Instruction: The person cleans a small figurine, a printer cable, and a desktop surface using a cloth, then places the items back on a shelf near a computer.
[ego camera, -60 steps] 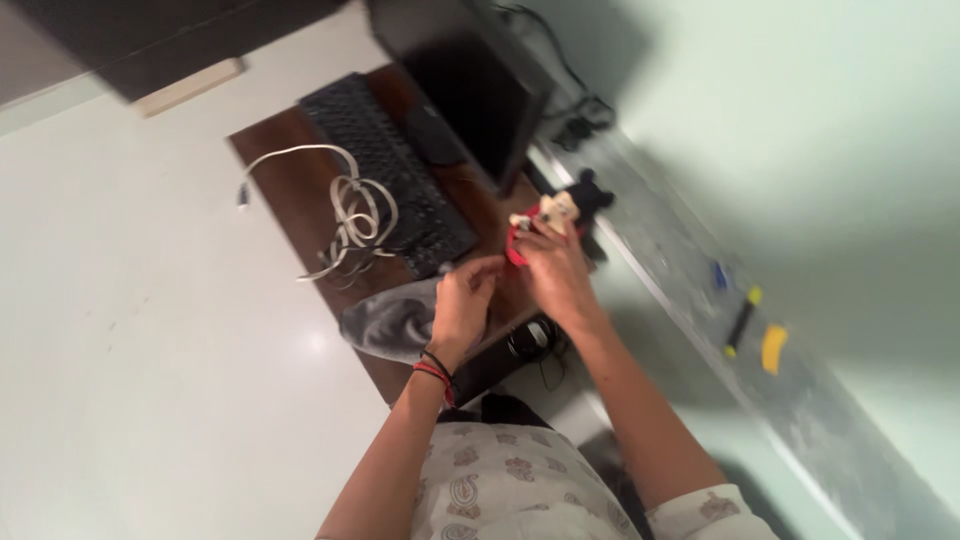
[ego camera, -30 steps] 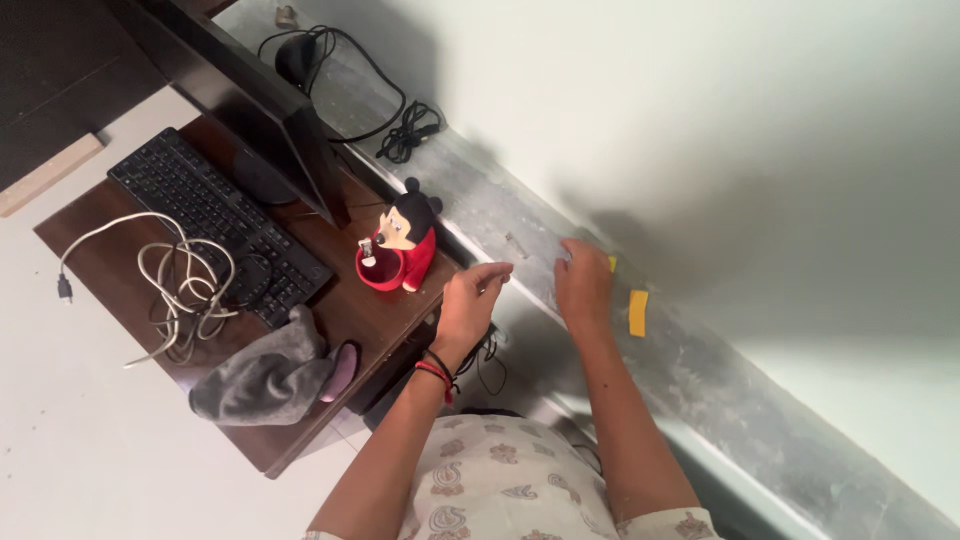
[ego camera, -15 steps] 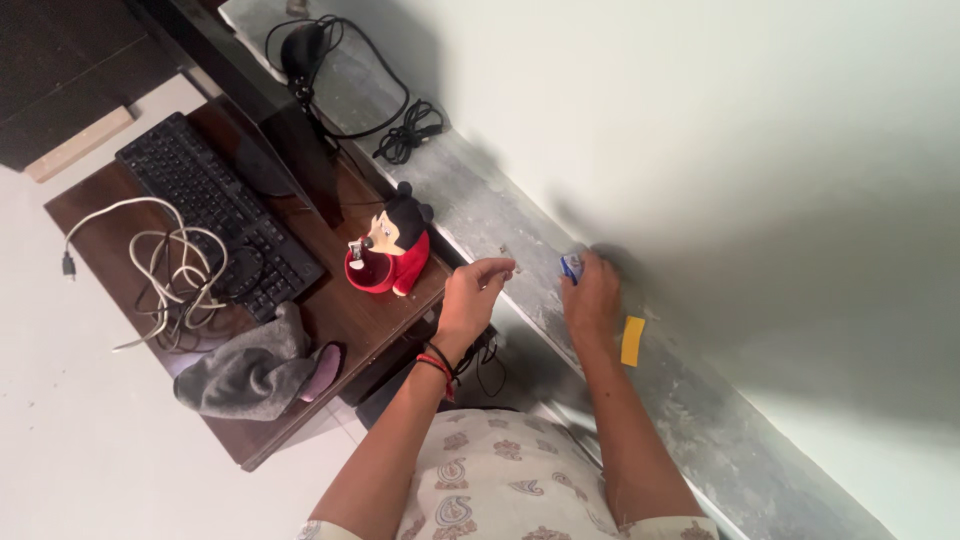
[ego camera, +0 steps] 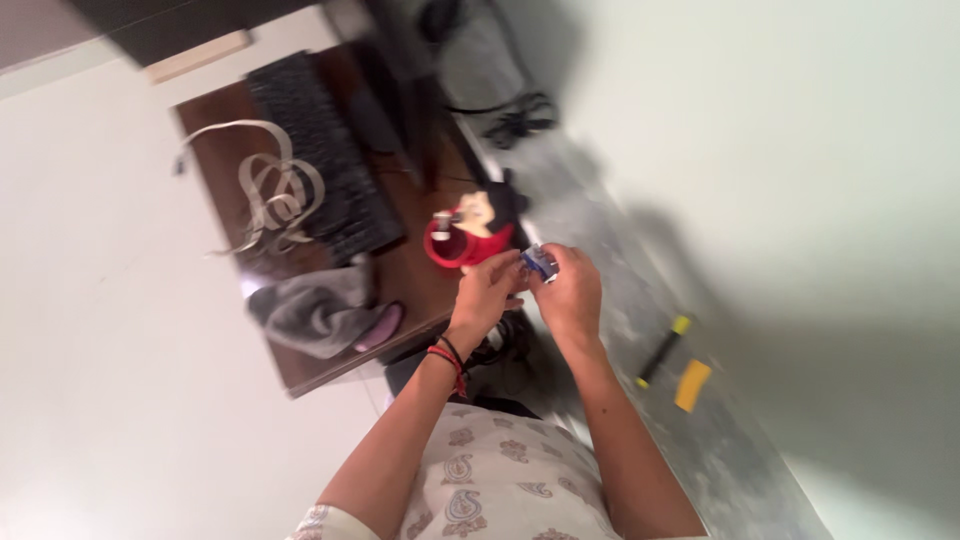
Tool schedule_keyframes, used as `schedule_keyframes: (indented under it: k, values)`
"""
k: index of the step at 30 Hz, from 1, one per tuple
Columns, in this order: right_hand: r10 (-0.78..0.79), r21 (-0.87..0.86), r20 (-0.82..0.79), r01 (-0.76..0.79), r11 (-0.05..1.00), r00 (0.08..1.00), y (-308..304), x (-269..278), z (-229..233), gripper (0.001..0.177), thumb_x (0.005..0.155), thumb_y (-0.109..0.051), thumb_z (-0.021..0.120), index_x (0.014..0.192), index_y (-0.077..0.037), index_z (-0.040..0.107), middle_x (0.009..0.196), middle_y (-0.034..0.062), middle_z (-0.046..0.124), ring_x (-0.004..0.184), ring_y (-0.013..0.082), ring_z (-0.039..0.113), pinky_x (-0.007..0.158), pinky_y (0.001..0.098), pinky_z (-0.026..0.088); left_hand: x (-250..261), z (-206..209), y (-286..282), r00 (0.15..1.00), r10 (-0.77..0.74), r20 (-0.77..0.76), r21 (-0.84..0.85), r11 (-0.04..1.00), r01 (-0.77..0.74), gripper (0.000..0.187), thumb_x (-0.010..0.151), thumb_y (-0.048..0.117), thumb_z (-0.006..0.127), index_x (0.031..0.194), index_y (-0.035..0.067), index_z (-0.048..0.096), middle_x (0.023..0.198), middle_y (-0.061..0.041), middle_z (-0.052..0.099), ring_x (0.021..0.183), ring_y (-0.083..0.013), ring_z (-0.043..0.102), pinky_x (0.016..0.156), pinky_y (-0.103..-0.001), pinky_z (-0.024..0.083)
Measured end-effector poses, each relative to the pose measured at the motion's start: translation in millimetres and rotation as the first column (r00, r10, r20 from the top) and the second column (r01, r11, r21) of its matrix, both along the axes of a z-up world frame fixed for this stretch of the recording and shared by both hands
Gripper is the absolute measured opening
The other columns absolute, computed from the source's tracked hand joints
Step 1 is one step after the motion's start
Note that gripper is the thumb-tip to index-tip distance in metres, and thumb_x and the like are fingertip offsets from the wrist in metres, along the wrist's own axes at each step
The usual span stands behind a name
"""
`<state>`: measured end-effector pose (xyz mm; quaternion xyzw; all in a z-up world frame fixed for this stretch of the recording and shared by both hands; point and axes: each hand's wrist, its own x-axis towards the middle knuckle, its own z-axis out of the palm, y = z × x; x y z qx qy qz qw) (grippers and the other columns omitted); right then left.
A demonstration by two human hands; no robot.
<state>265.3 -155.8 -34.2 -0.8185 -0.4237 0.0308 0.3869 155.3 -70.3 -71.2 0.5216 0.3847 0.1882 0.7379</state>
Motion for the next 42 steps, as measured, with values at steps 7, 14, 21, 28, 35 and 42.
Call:
schedule_keyframes:
  k: [7, 14, 21, 28, 35, 42]
  values:
    - [0.266, 0.009, -0.068, -0.266, 0.964, 0.962, 71.1, -88.7, 26.7, 0.03, 0.072, -0.004, 0.077, 0.102, -0.003, 0.073, 0.095, 0.0165, 0.072, 0.09, 0.0372, 0.069, 0.079, 0.0442, 0.054, -84.2, -2.0, 52.0, 0.955, 0.2, -0.216, 0.189, 0.969, -0.16, 0.039, 0.11, 0.029, 0.05, 0.121, -0.003, 0.071, 0.098, -0.016, 0.079, 0.082, -0.0192, 0.074, 0.074, -0.033, 0.06]
    - [0.423, 0.102, -0.391, -0.419, 0.902, 0.817, 129.4, -162.1, -5.0, 0.024, 0.091, -0.016, 0.074, 0.112, -0.005, 0.073, 0.105, 0.0142, 0.076, 0.094, 0.0287, 0.077, 0.081, 0.0387, 0.058, -183.9, -25.4, 109.8, 0.879, 0.465, 0.105, -0.224, 0.872, -0.434, 0.032, 0.107, 0.019, 0.045, 0.123, -0.004, 0.062, 0.098, -0.016, 0.071, 0.082, -0.0256, 0.072, 0.074, -0.037, 0.065]
    - [0.095, -0.32, -0.28, -0.186, 0.929, 0.955, 168.3, -189.9, -100.2, 0.055, 0.077, -0.028, 0.087, 0.117, 0.002, 0.064, 0.105, 0.0231, 0.072, 0.094, 0.0375, 0.071, 0.079, 0.0432, 0.056, -266.4, -8.1, 143.2, 0.788, 0.613, 0.056, -0.254, 0.772, -0.583, 0.032, 0.106, 0.015, 0.041, 0.121, -0.003, 0.063, 0.103, -0.019, 0.072, 0.096, -0.0266, 0.073, 0.082, -0.041, 0.064]
    - [-0.036, -0.415, -0.461, -0.179, 0.892, 0.887, 174.2, -212.5, -112.0, 0.032, 0.085, -0.024, 0.078, 0.097, 0.005, 0.073, 0.092, 0.0203, 0.077, 0.085, 0.0294, 0.074, 0.078, 0.0402, 0.055, -289.9, -6.0, 157.4, 0.83, 0.554, 0.061, -0.282, 0.808, -0.518, 0.033, 0.104, 0.013, 0.044, 0.126, -0.002, 0.065, 0.108, -0.019, 0.069, 0.103, -0.0251, 0.072, 0.088, -0.04, 0.064]
    - [0.083, 0.045, -0.884, -0.093, 0.995, 0.46, 165.0, -224.5, -51.6, 0.02, 0.086, -0.012, 0.07, 0.102, -0.001, 0.073, 0.091, 0.0044, 0.074, 0.079, 0.0167, 0.068, 0.067, 0.0376, 0.051, -265.1, 7.4, 167.5, 0.865, 0.494, 0.093, -0.391, 0.817, -0.424, 0.036, 0.101, 0.011, 0.046, 0.129, 0.002, 0.066, 0.11, -0.014, 0.071, 0.1, -0.0226, 0.07, 0.084, -0.038, 0.06]
    - [0.328, 0.297, -0.538, -0.19, 0.936, 0.776, 153.7, -225.1, 1.3, 0.019, 0.089, -0.017, 0.077, 0.093, 0.001, 0.074, 0.128, 0.0053, 0.063, 0.113, 0.0186, 0.059, 0.091, 0.0328, 0.051, -214.6, -1.0, 164.0, 0.858, 0.505, 0.089, -0.409, 0.804, -0.431, 0.03, 0.103, 0.015, 0.051, 0.121, 0.002, 0.071, 0.101, -0.01, 0.069, 0.086, -0.0198, 0.064, 0.074, -0.035, 0.054]
